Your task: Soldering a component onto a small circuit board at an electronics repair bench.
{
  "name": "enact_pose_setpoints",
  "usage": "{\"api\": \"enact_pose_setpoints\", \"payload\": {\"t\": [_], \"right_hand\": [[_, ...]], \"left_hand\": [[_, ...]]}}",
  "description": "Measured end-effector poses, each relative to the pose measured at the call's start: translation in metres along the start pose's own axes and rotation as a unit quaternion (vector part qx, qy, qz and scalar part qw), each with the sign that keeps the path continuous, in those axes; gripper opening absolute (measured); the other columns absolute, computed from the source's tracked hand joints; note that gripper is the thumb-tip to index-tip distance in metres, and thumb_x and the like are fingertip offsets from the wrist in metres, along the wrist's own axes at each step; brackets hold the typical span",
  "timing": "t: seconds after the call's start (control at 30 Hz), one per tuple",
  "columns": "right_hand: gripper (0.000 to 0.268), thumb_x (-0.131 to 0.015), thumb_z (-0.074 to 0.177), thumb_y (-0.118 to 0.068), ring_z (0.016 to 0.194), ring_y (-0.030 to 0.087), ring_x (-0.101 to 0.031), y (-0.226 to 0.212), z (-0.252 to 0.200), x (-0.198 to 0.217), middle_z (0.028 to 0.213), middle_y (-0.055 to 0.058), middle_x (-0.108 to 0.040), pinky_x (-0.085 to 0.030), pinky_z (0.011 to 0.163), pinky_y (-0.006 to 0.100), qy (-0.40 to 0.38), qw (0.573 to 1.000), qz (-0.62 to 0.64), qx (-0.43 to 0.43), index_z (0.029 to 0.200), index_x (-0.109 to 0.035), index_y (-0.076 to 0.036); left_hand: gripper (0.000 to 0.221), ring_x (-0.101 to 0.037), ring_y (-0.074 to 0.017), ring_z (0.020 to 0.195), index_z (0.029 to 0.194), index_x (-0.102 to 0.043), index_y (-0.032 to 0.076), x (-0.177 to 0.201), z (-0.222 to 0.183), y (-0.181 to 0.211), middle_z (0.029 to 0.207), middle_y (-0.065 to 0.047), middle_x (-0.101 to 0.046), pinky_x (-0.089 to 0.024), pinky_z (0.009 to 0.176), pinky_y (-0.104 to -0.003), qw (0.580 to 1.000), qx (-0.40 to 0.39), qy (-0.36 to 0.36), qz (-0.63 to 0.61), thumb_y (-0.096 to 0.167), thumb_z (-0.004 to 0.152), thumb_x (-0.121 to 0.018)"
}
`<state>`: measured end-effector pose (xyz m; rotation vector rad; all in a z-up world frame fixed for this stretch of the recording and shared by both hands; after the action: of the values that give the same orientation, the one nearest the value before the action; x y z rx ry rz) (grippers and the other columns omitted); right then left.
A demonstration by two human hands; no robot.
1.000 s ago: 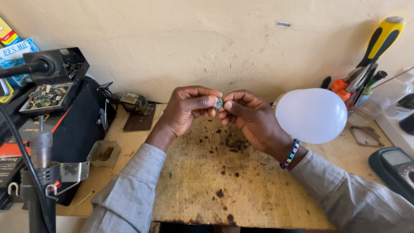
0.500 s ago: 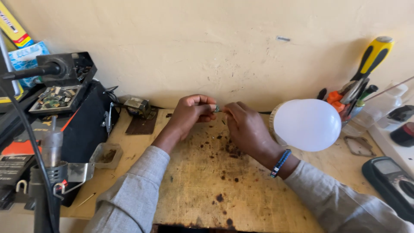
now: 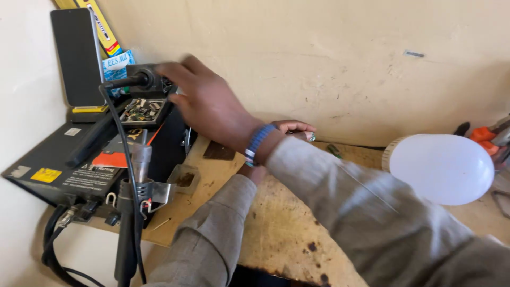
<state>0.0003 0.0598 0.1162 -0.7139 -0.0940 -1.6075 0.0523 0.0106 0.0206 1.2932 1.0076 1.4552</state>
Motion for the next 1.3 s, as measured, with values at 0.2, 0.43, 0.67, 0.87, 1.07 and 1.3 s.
{"api": "enact_pose_setpoints", "payload": {"t": [0.2, 0.43, 0.67, 0.87, 1.07, 1.3], "right_hand": [[0.043, -0.082, 0.076, -0.006, 0.113, 0.04, -0.067, 0.005, 0.07, -0.078, 0.115, 0.012, -0.057, -0.062, 0.087, 0.052, -0.068, 0.985, -0.049, 0.148, 0.116, -0.068, -0.016], [0.008, -0.067, 0.098, -0.014, 0.088, 0.032, -0.066, -0.021, 0.068, -0.048, 0.103, 0.012, -0.062, -0.055, 0.071, 0.047, -0.04, 0.986, -0.006, 0.164, 0.094, -0.063, -0.008], [0.022, -0.043, 0.11, -0.008, 0.077, 0.013, -0.065, -0.025, 0.023, 0.104, 0.09, 0.005, -0.069, -0.051, 0.06, 0.028, 0.156, 0.983, 0.089, 0.031, 0.104, -0.064, -0.008], [0.035, -0.043, 0.117, -0.034, 0.057, 0.019, -0.067, 0.002, -0.065, 0.111, 0.084, 0.015, -0.063, -0.051, 0.041, 0.026, 0.17, 0.958, 0.171, -0.152, 0.108, -0.049, -0.001], [0.029, -0.057, 0.113, -0.026, 0.049, 0.022, -0.067, 0.034, -0.093, 0.058, 0.08, 0.017, -0.066, -0.054, 0.038, 0.026, 0.1, 0.915, 0.25, -0.301, 0.109, -0.057, 0.002], [0.023, -0.083, 0.094, -0.018, 0.059, 0.019, -0.072, 0.048, -0.105, 0.046, 0.073, 0.012, -0.07, -0.059, 0.055, 0.03, 0.008, 0.943, 0.108, -0.316, 0.103, -0.069, -0.002]], "left_hand": [[0.028, -0.075, -0.0302, 0.092, 0.115, -0.073, 0.012, 0.032, -0.018, -0.005, 0.112, -0.013, -0.075, -0.059, 0.073, -0.042, 0.996, -0.003, 0.016, 0.092, 0.026, 0.093, -0.062], [0.032, -0.073, -0.0315, 0.1, 0.116, -0.07, 0.017, 0.05, -0.015, 0.017, 0.123, -0.011, -0.075, -0.056, 0.076, -0.045, 0.984, -0.01, 0.025, 0.177, 0.035, 0.094, -0.056], [0.027, -0.071, -0.0333, 0.095, 0.097, -0.067, 0.013, 0.098, -0.031, 0.025, 0.11, -0.013, -0.076, -0.053, 0.077, -0.05, 0.957, 0.016, 0.054, 0.286, 0.033, 0.091, -0.05], [0.035, -0.074, -0.047, 0.098, 0.097, -0.074, -0.004, 0.152, 0.029, -0.073, 0.099, -0.028, -0.074, -0.06, 0.079, -0.054, 0.922, 0.089, 0.153, 0.344, 0.024, 0.088, -0.055], [0.056, -0.071, -0.0279, 0.122, 0.134, -0.075, 0.002, 0.144, 0.066, -0.057, 0.13, -0.019, -0.076, -0.057, 0.109, -0.036, 0.836, 0.415, 0.177, 0.313, 0.042, 0.097, -0.064], [0.051, -0.07, -0.0298, 0.124, 0.134, -0.075, 0.004, 0.141, 0.082, -0.067, 0.135, -0.019, -0.074, -0.057, 0.111, -0.042, 0.78, 0.528, 0.224, 0.251, 0.039, 0.099, -0.063]]}}
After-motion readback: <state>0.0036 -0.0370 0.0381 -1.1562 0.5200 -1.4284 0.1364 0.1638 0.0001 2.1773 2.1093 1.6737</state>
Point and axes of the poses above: each hand's wrist, its own z-axis towards the middle knuckle, its own x-axis out of the back of the hand, y = z × x, the point moved 2 cm from there along z, towards the middle knuckle
